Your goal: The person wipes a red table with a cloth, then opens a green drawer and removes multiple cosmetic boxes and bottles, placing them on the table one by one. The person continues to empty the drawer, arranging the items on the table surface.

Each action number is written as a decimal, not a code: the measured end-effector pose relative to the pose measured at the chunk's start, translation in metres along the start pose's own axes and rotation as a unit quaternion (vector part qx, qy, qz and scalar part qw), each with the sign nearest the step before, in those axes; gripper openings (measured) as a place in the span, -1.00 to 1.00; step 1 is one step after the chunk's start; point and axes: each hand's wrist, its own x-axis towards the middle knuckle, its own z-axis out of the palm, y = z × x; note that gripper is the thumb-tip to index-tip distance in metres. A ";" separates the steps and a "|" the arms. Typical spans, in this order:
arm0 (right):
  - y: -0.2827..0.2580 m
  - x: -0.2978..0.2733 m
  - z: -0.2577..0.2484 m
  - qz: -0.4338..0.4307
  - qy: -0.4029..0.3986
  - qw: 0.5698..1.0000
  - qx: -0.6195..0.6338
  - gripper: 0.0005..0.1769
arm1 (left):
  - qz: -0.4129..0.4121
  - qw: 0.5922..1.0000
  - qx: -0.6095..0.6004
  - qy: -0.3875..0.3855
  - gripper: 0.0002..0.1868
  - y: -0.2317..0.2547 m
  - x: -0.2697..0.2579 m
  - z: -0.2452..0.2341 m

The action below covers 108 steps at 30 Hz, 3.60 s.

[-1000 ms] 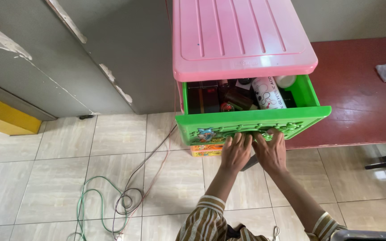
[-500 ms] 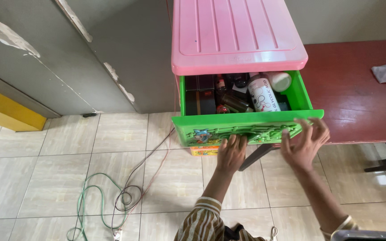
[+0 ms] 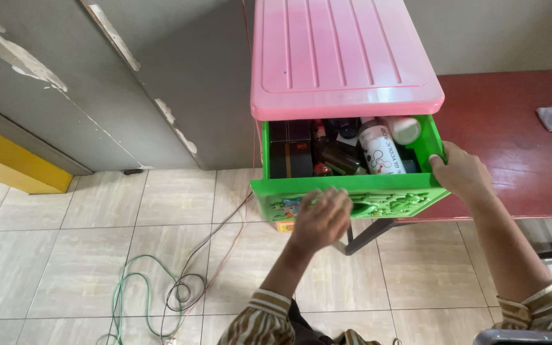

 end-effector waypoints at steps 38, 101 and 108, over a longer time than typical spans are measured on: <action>0.057 0.046 0.035 0.045 -0.211 0.864 0.454 -0.05 | -0.694 0.592 -0.377 -0.162 0.25 -0.133 0.028 -0.027; 0.004 0.001 0.023 -0.267 0.140 0.952 -0.046 -0.31 | -0.736 0.521 -0.412 -0.127 0.30 -0.105 0.002 -0.056; -0.017 0.023 0.036 -0.282 0.165 0.938 -0.112 -0.21 | -0.766 0.492 -0.389 -0.141 0.29 -0.096 0.020 -0.070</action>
